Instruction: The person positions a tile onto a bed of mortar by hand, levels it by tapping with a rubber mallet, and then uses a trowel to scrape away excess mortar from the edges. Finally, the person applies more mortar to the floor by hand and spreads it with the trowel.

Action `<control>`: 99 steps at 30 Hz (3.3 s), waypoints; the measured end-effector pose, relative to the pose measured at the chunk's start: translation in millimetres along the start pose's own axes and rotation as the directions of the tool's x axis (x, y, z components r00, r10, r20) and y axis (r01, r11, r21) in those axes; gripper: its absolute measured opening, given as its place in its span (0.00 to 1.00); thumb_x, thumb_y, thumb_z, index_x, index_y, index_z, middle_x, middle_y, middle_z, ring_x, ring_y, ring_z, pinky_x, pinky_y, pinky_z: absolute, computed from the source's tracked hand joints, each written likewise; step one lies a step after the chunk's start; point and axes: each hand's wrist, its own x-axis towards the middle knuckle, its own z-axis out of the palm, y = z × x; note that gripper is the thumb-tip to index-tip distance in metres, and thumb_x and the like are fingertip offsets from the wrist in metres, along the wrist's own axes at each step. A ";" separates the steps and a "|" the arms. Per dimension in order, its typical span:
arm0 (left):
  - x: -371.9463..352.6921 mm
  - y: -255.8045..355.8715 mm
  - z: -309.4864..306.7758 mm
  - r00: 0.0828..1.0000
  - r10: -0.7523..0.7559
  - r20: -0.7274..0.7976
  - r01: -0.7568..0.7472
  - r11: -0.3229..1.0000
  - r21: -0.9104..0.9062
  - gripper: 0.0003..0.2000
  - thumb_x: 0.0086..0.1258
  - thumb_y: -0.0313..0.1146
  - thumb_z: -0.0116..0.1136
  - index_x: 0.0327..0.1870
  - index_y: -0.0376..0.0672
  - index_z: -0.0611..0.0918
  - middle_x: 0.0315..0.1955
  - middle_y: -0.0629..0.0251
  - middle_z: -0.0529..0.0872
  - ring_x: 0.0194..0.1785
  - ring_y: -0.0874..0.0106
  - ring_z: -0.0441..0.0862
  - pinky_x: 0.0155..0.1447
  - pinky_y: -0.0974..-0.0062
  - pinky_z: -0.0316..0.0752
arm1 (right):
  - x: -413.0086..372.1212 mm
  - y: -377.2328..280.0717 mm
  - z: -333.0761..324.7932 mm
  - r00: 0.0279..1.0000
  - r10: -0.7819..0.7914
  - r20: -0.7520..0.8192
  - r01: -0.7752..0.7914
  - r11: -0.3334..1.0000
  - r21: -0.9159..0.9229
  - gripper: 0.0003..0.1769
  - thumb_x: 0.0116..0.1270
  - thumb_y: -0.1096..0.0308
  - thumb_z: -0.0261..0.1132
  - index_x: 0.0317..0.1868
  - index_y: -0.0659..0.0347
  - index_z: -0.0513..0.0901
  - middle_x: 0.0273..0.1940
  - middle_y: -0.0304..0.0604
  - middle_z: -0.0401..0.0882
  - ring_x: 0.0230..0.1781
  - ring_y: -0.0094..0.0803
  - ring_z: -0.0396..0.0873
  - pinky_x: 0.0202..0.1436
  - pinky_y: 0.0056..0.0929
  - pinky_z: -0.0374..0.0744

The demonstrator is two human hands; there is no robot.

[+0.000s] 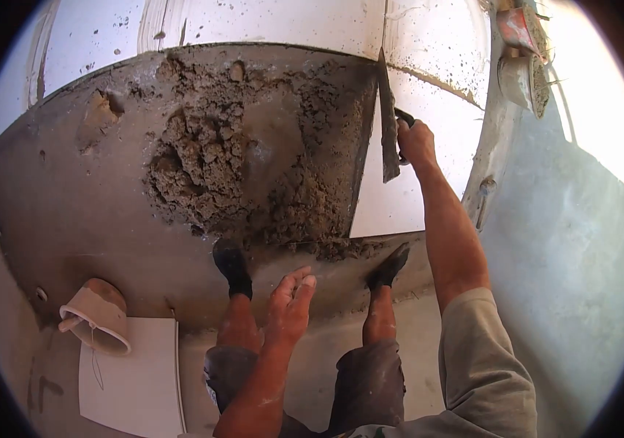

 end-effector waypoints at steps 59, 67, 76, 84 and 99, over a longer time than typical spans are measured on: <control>-8.3 -22.1 23.2 1.000 -0.012 0.022 0.010 0.995 0.097 0.23 0.73 0.47 0.54 0.60 0.39 0.78 0.47 0.64 0.85 0.47 0.75 0.81 0.52 0.75 0.73 | -275.4 126.0 96.5 0.866 0.337 0.370 -0.299 0.941 -0.158 0.20 0.67 0.58 0.61 0.44 0.72 0.74 0.40 0.70 0.81 0.46 0.64 0.80 0.52 0.53 0.76; -10.4 -16.2 23.3 0.999 -0.033 0.027 0.033 0.999 0.026 0.23 0.73 0.47 0.55 0.60 0.39 0.78 0.47 0.64 0.85 0.47 0.74 0.81 0.53 0.74 0.73 | -283.2 116.0 77.7 0.864 0.313 0.394 -0.279 0.950 -0.144 0.21 0.67 0.58 0.60 0.43 0.73 0.75 0.41 0.71 0.80 0.47 0.65 0.79 0.53 0.52 0.76; -9.5 -12.7 20.5 1.000 -0.019 0.015 0.020 0.999 -0.043 0.24 0.73 0.48 0.55 0.60 0.38 0.78 0.48 0.63 0.85 0.47 0.74 0.81 0.52 0.73 0.74 | -286.7 126.4 87.9 0.825 0.341 0.451 -0.290 0.940 -0.180 0.22 0.66 0.58 0.61 0.45 0.74 0.77 0.43 0.71 0.80 0.50 0.63 0.79 0.55 0.52 0.76; -9.7 -7.4 21.0 0.998 -0.052 0.042 0.055 0.997 -0.059 0.23 0.73 0.48 0.55 0.60 0.38 0.78 0.48 0.63 0.85 0.47 0.74 0.81 0.52 0.73 0.73 | -277.2 116.2 96.0 0.821 0.354 0.448 -0.329 0.935 -0.134 0.23 0.66 0.57 0.60 0.45 0.75 0.78 0.43 0.71 0.80 0.50 0.63 0.79 0.55 0.51 0.76; -7.6 -10.9 26.1 0.995 -0.072 0.064 0.076 0.996 -0.056 0.23 0.74 0.47 0.54 0.61 0.39 0.76 0.51 0.60 0.83 0.50 0.73 0.80 0.55 0.71 0.72 | -327.0 69.0 89.1 0.846 0.280 0.453 -0.317 0.948 0.005 0.21 0.66 0.58 0.62 0.41 0.73 0.76 0.38 0.70 0.81 0.44 0.63 0.80 0.50 0.52 0.77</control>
